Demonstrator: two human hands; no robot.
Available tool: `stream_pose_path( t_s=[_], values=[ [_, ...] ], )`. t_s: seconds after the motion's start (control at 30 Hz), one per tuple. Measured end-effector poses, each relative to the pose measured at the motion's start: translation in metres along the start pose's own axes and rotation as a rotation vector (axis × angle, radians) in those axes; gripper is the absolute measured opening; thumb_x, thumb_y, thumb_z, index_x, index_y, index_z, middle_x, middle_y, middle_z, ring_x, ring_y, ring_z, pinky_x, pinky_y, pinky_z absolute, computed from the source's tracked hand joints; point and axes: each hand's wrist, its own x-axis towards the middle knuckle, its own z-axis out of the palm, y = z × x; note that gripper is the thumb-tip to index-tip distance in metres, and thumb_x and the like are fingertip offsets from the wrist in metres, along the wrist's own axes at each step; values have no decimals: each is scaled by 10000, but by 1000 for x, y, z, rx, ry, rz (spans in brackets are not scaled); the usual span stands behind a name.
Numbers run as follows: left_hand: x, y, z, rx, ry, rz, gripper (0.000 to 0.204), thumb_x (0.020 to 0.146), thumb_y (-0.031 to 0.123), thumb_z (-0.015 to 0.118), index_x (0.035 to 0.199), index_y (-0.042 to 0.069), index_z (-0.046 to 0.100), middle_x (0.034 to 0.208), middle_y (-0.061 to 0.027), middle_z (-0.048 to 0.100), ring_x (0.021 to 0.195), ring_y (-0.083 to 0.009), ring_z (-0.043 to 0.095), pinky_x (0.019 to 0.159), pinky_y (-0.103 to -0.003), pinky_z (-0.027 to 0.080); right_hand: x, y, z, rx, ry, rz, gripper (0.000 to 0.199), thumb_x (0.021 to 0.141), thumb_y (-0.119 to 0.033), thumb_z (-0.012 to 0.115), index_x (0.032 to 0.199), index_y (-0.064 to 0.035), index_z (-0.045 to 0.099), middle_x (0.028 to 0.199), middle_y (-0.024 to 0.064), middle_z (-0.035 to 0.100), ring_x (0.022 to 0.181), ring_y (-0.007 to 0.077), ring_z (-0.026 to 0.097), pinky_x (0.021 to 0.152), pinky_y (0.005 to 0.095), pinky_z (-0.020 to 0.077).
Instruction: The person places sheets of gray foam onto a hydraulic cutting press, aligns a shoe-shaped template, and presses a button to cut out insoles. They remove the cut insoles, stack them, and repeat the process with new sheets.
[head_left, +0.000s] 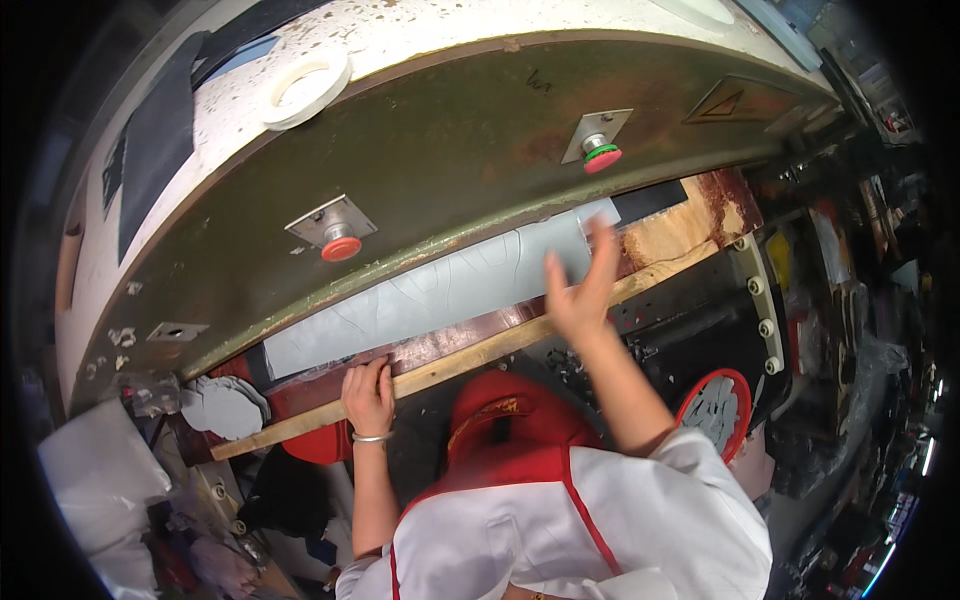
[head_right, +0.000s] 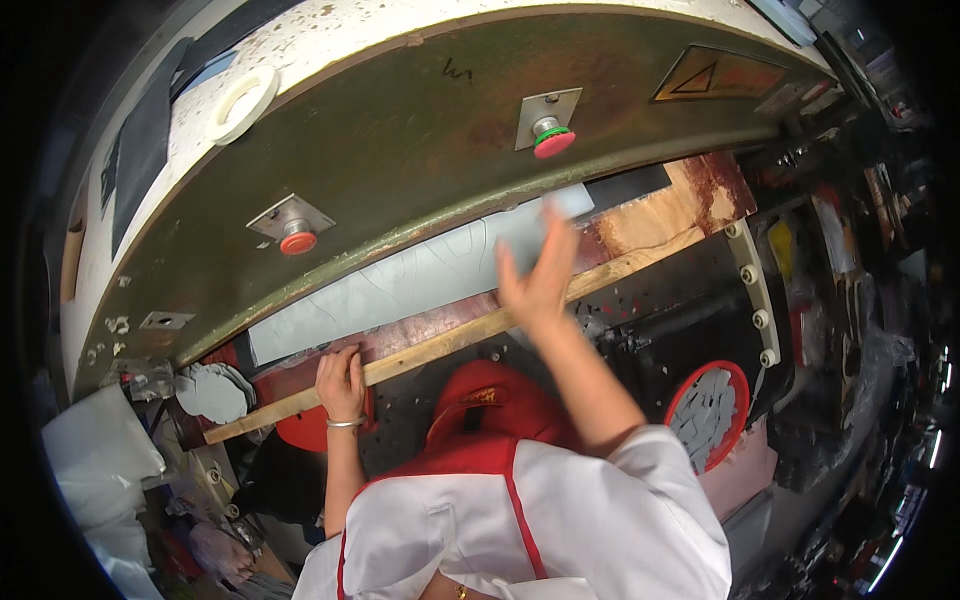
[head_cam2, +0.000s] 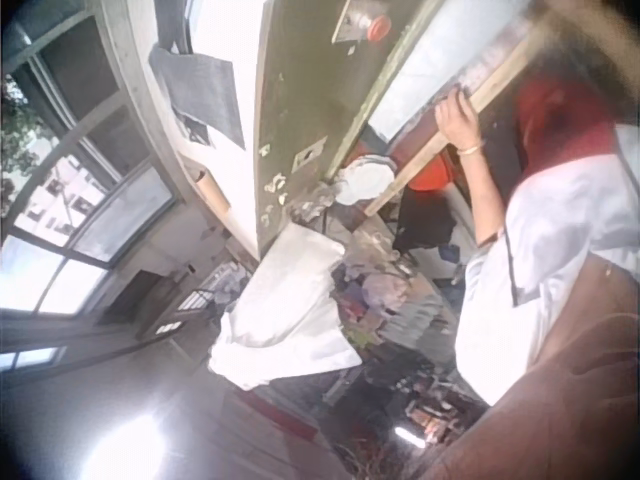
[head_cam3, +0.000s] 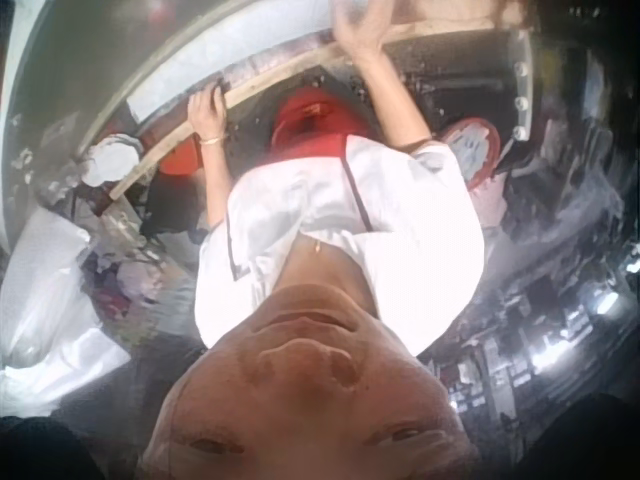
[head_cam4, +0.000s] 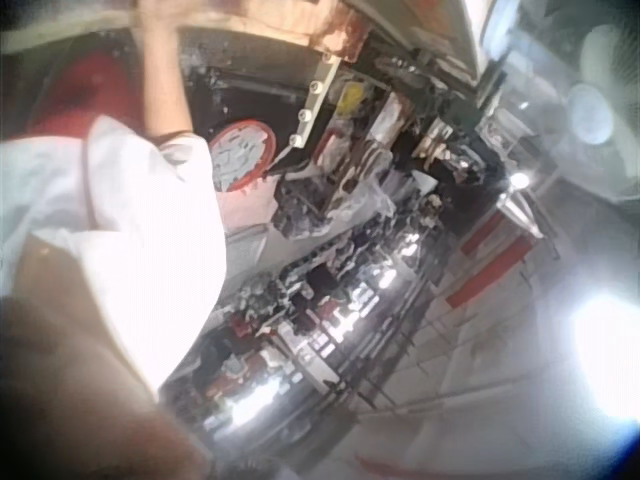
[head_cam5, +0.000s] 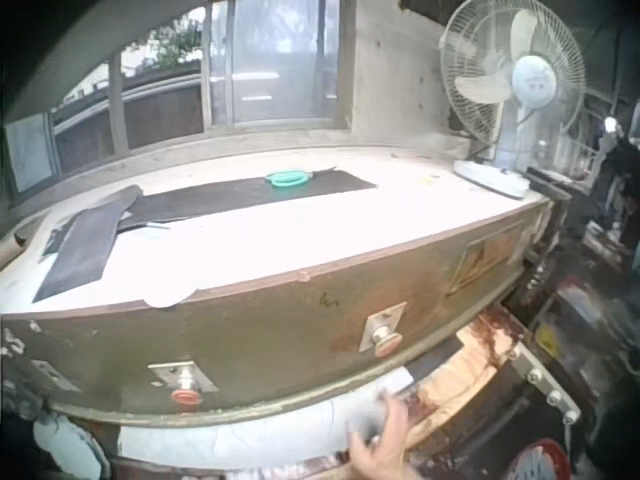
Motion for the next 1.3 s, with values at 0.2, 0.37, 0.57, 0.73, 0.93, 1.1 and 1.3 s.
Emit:
stream_pose_path(
  t_s=[0.2, 0.37, 0.57, 0.73, 0.93, 1.1, 1.3],
  values=[
    [-23, 12, 9, 11, 27, -39, 168, 801, 136, 693, 935, 36, 672, 846, -119, 512, 843, -309, 498, 758, -417, 422, -100, 1, -10, 165, -525, 11, 387, 757, -119, 725, 1103, 16, 619, 962, 180, 635, 925, 350, 574, 852, 418, 465],
    [-53, 26, 8, 6, 9, -43, 177, 801, 121, 687, 954, 32, 680, 859, -117, 530, 840, -306, 508, 759, -419, 425, -122, -5, -32, 93, -579, -74, 355, 738, -125, 744, 1038, 16, 617, 1043, 166, 622, 1031, 352, 558, 943, 434, 440],
    [-103, 42, -14, -93, -107, -10, 193, 812, 94, 675, 1002, 62, 681, 853, -107, 545, 824, -292, 524, 734, -400, 420, -142, -30, -81, 48, -535, -47, 287, 720, -114, 744, 971, -3, 658, 859, 144, 661, 832, 330, 617, 833, 415, 481],
    [-124, 58, -28, 33, -88, 116, 406, 756, 108, 725, 1152, 101, 638, 1070, -133, 575, 995, -329, 535, 879, -457, 419, -110, -11, -93, -259, -321, 73, 405, 729, -169, 752, 1086, -15, 638, 990, 187, 639, 979, 343, 588, 814, 435, 488],
    [-155, 83, -30, 110, -269, 211, 483, 761, 63, 667, 1231, 155, 603, 1281, -173, 508, 1233, -368, 468, 1081, -560, 313, -87, 10, -95, -490, -525, 182, 902, 637, -322, 831, 1392, -60, 413, 1386, 338, 316, 1288, 464, 314, 1066, 476, 343],
    [-197, 103, -40, 56, -246, 202, 422, 791, 14, 595, 1175, 175, 663, 1243, -150, 546, 1193, -354, 505, 1068, -553, 340, -99, 24, -126, -231, -509, 241, 919, 557, -273, 844, 1358, -61, 448, 1332, 299, 383, 1250, 434, 370, 1061, 456, 358],
    [-216, 135, -83, 162, -525, 213, 485, 757, 6, 582, 1220, 140, 635, 1186, -166, 584, 1155, -354, 539, 1044, -580, 344, -80, 48, -204, 570, -478, 808, 859, 583, -99, 852, 1339, -84, 443, 1108, 137, 617, 977, 210, 614, 863, 324, 494]
  ],
)
